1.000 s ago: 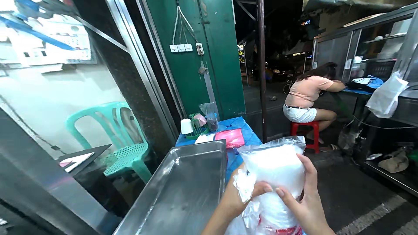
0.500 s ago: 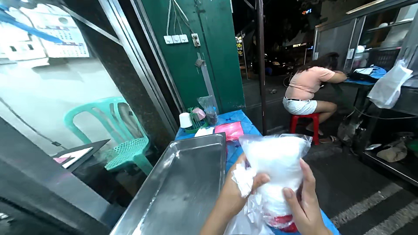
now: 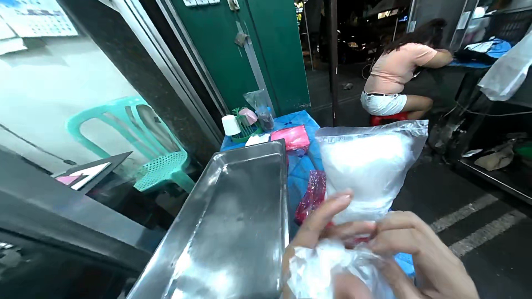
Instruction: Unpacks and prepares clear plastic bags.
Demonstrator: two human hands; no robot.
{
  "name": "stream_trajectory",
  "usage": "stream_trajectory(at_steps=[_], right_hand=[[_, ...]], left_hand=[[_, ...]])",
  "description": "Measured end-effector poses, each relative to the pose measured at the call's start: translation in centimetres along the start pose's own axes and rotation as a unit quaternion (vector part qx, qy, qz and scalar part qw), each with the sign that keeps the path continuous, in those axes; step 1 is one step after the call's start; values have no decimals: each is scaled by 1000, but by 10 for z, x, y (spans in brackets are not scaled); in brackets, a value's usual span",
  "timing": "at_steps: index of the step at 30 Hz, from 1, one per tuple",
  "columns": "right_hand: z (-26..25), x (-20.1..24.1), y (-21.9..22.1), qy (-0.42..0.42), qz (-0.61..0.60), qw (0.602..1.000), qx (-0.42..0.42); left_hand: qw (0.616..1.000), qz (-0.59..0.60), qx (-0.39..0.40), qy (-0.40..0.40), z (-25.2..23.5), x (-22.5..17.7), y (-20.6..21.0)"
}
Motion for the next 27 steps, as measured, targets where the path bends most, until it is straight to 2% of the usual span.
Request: stream_trajectory(at_steps=[3, 10, 16, 20, 27], right_hand=[[-3, -4, -13, -15, 36, 999, -30], [-3, 3, -20, -78, 150, 986, 4], [-6, 1, -18, -55, 83, 995, 8], [-7, 3, -22, -66, 95, 993, 11], [-8, 0, -26, -84, 144, 986, 6]], left_hand=[[996, -43, 40, -62, 4, -2, 7], [994, -48, 26, -95, 10, 5, 2], [998, 44, 28, -44, 6, 15, 3], [991, 95, 12, -92, 6, 12, 8], [986, 48, 72, -141, 10, 14, 11]])
Point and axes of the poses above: each hand's wrist, its own z-axis away from the middle knuckle, its own y-axis out of the palm, x = y × z, the point moved 6 cm from there along -z, towards the middle knuckle, and after that the axes turned 5 degrees about x, right-handed, at the moved point
